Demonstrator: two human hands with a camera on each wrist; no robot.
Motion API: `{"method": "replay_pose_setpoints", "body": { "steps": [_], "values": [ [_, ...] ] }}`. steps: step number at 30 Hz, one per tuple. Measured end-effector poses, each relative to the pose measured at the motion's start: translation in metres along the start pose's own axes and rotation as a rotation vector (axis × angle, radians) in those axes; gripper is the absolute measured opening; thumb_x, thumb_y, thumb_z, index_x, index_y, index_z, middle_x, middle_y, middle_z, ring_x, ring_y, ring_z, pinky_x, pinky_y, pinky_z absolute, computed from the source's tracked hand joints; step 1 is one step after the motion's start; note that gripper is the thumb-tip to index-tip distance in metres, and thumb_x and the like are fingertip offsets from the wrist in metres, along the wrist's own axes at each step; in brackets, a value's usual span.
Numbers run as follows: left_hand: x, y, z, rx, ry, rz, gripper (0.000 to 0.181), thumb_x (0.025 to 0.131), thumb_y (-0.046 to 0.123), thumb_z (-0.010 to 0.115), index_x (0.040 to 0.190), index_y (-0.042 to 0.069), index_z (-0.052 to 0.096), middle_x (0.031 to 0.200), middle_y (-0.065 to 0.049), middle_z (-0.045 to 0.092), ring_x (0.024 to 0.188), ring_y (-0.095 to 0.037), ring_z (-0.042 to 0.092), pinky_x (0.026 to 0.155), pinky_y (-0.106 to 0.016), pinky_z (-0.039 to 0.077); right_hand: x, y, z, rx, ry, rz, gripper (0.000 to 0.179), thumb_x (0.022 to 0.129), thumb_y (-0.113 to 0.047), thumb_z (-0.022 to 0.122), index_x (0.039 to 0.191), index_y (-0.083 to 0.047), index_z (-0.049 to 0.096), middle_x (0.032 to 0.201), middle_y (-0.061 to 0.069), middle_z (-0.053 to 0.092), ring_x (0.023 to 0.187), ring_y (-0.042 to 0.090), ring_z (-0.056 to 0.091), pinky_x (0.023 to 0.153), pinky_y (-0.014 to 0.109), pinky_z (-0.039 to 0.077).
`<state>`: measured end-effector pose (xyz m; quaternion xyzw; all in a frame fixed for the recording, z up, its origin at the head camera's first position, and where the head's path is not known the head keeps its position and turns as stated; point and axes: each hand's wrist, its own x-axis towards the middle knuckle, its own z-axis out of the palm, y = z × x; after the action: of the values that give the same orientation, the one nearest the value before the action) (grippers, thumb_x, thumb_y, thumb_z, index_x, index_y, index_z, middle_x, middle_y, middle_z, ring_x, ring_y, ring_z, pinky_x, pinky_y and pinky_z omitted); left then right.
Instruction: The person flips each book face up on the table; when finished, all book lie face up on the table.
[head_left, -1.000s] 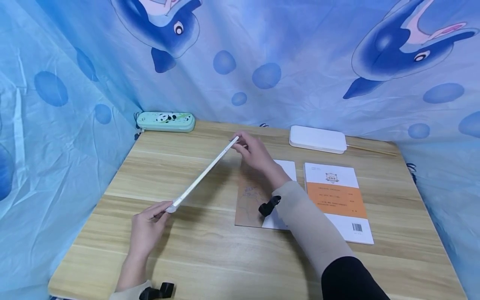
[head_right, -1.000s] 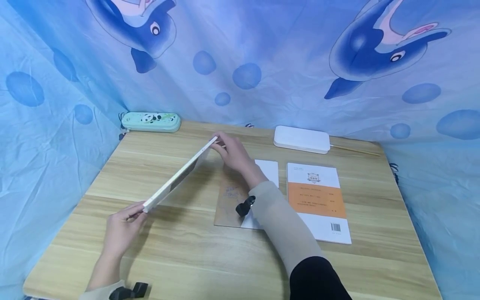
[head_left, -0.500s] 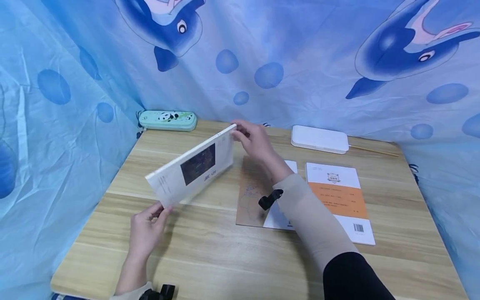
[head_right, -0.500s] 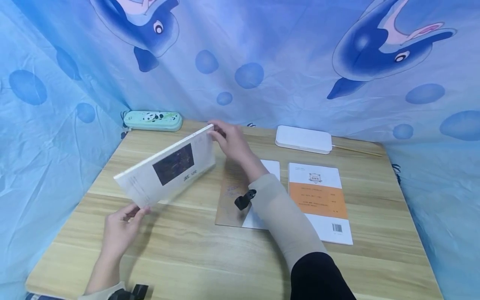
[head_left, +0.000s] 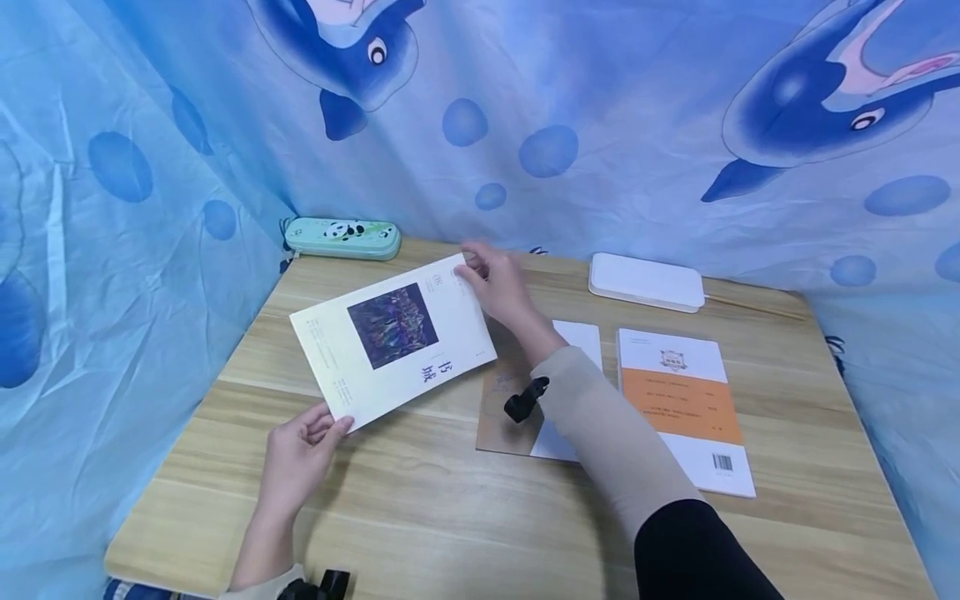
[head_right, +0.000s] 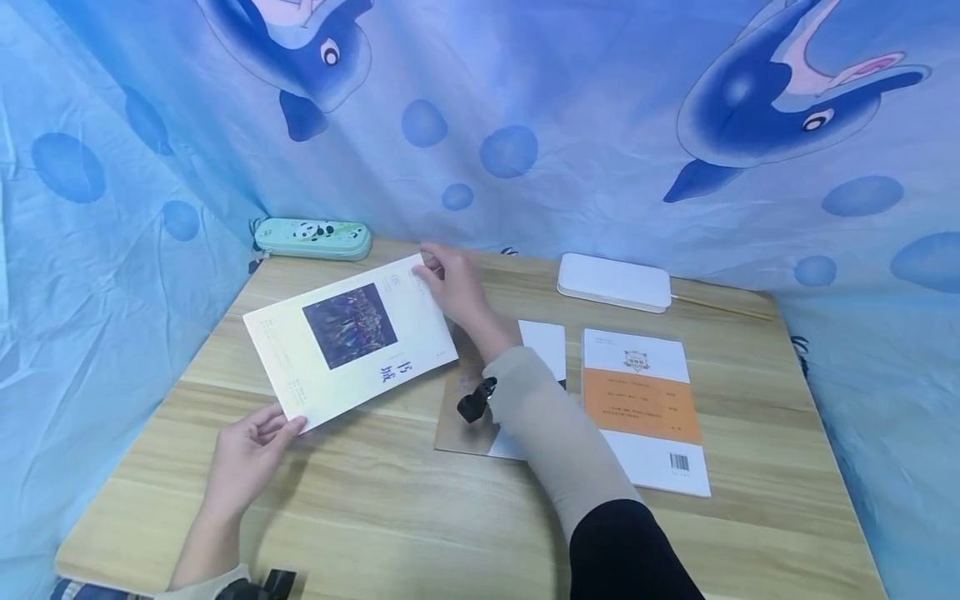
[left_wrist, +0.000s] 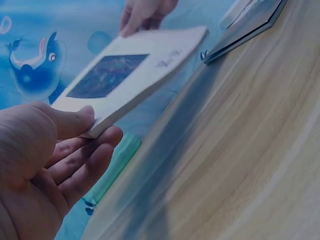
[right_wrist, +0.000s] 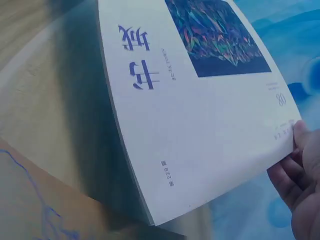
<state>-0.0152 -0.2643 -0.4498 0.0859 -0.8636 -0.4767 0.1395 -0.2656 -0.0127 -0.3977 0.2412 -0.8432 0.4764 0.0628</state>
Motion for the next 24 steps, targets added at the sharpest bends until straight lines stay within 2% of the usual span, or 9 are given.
{"method": "replay_pose_setpoints", "body": {
  "steps": [2,5,9,11,14,18,21,24],
  "values": [
    [0.000,-0.003,-0.001,-0.040,-0.011,-0.051,0.031,0.091,0.002,0.074,0.117,-0.012,0.067,0.093,-0.024,0.074,0.074,0.001,0.071,0.066,-0.017,0.058,0.000,0.006,0.009,0.021,-0.015,0.056,0.035,0.099,-0.015,0.067,0.133,-0.004,0.064,0.110,0.013,0.074,0.093,0.021,0.070,0.081,0.027,0.057],
    [0.001,-0.009,-0.004,-0.072,-0.018,-0.142,0.037,0.092,0.002,0.073,0.125,-0.012,0.063,0.096,-0.025,0.074,0.075,-0.011,0.074,0.068,-0.022,0.060,-0.003,0.017,0.020,0.115,-0.058,0.148,0.032,0.101,-0.010,0.062,0.133,-0.001,0.064,0.115,0.017,0.072,0.094,0.024,0.071,0.080,0.029,0.060],
    [0.002,-0.016,-0.008,-0.003,-0.032,-0.252,0.040,0.095,0.007,0.071,0.130,-0.010,0.060,0.100,-0.024,0.073,0.079,-0.020,0.076,0.067,-0.021,0.060,-0.009,0.032,0.032,0.265,-0.176,0.272,0.034,0.103,-0.007,0.058,0.136,-0.001,0.061,0.125,0.018,0.068,0.102,0.027,0.071,0.083,0.029,0.060],
    [0.004,-0.018,-0.007,0.063,-0.048,-0.276,0.040,0.096,0.011,0.071,0.129,-0.009,0.061,0.101,-0.023,0.074,0.082,-0.022,0.076,0.066,-0.018,0.058,-0.013,0.041,0.035,0.270,-0.235,0.311,0.035,0.103,-0.009,0.058,0.138,-0.002,0.060,0.130,0.016,0.065,0.111,0.026,0.067,0.088,0.028,0.058],
    [0.006,-0.019,-0.005,0.175,-0.045,-0.243,0.035,0.096,0.017,0.072,0.121,-0.007,0.068,0.099,-0.020,0.075,0.084,-0.024,0.075,0.064,-0.015,0.054,-0.019,0.052,0.036,0.225,-0.264,0.315,0.037,0.103,-0.013,0.060,0.139,-0.003,0.059,0.135,0.013,0.063,0.121,0.024,0.062,0.097,0.028,0.054],
    [0.009,-0.022,-0.004,0.298,0.028,-0.143,0.024,0.095,0.019,0.073,0.107,-0.002,0.076,0.089,-0.016,0.076,0.074,-0.024,0.072,0.058,-0.019,0.052,-0.026,0.058,0.032,0.142,-0.239,0.270,0.039,0.102,-0.018,0.063,0.138,-0.003,0.060,0.133,0.011,0.065,0.122,0.024,0.061,0.104,0.032,0.050],
    [0.014,-0.024,-0.006,0.338,0.052,-0.094,0.024,0.096,0.019,0.072,0.106,-0.002,0.076,0.089,-0.017,0.076,0.074,-0.026,0.072,0.060,-0.027,0.056,-0.034,0.056,0.028,0.085,-0.246,0.219,0.037,0.101,-0.019,0.064,0.134,-0.003,0.063,0.122,0.010,0.068,0.113,0.022,0.064,0.099,0.033,0.053],
    [0.022,-0.026,-0.009,0.336,0.023,-0.064,0.031,0.097,0.020,0.069,0.115,-0.006,0.071,0.097,-0.021,0.075,0.083,-0.032,0.073,0.071,-0.040,0.061,-0.044,0.052,0.025,0.026,-0.280,0.168,0.026,0.099,-0.020,0.067,0.120,-0.003,0.069,0.104,0.007,0.069,0.097,0.020,0.064,0.087,0.031,0.055]
  ]
}}
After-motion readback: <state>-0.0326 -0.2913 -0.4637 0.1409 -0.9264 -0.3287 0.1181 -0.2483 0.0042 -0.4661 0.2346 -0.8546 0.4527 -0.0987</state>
